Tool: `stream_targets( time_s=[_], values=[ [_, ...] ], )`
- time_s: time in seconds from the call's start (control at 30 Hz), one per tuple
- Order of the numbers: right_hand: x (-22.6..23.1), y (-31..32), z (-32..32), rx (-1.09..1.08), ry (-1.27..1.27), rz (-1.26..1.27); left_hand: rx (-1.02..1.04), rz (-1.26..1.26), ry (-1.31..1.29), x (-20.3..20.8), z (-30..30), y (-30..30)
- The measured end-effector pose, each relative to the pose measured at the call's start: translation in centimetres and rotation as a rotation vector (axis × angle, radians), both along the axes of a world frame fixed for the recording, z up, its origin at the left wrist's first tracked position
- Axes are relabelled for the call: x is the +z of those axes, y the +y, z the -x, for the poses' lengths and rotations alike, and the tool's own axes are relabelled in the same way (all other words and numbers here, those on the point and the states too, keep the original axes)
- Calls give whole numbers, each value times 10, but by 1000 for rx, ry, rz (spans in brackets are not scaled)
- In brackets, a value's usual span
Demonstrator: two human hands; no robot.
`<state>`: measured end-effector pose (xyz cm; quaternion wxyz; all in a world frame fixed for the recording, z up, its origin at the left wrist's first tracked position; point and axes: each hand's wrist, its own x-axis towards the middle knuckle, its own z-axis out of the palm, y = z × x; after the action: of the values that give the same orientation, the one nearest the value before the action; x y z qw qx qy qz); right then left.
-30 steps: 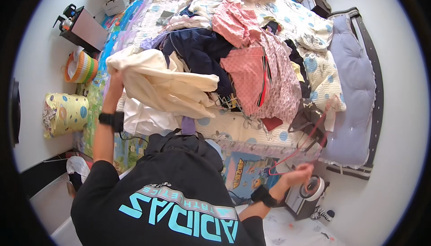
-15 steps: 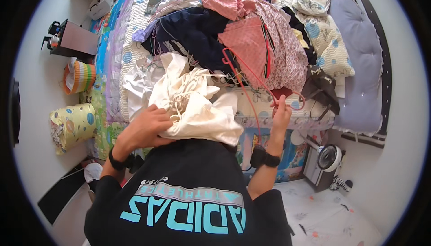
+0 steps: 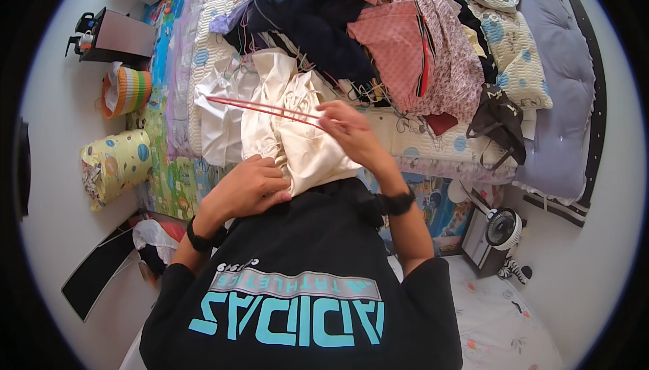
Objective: The recorder is hanging various pieces of clothing onto hangers and placing them in a wardrobe.
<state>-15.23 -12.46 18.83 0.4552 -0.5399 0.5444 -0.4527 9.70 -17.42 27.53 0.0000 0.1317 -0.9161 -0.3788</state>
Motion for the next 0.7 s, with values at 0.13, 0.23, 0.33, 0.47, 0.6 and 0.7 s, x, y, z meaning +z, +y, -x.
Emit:
stream_targets(
  time_s=[0.13, 0.23, 0.33, 0.47, 0.6, 0.7],
  values=[
    [-40, -2, -17, 337, 149, -407, 103, -18, -87, 3, -19, 2],
    [-39, 14, -11, 378, -1, -345, 212, -2, -115, 0, -35, 7],
    [-11, 35, 12, 275, -20, -493, 446, -121, -113, -20, -40, 11],
    [17, 47, 17, 192, -16, -625, 800, -450, -338, -74, -35, 7],
    [27, 49, 4, 223, -4, -606, 616, -245, -659, -141, -34, 10],
    [33, 57, -2, 260, 82, -597, 434, -436, -801, -192, -46, 4]
  ],
)
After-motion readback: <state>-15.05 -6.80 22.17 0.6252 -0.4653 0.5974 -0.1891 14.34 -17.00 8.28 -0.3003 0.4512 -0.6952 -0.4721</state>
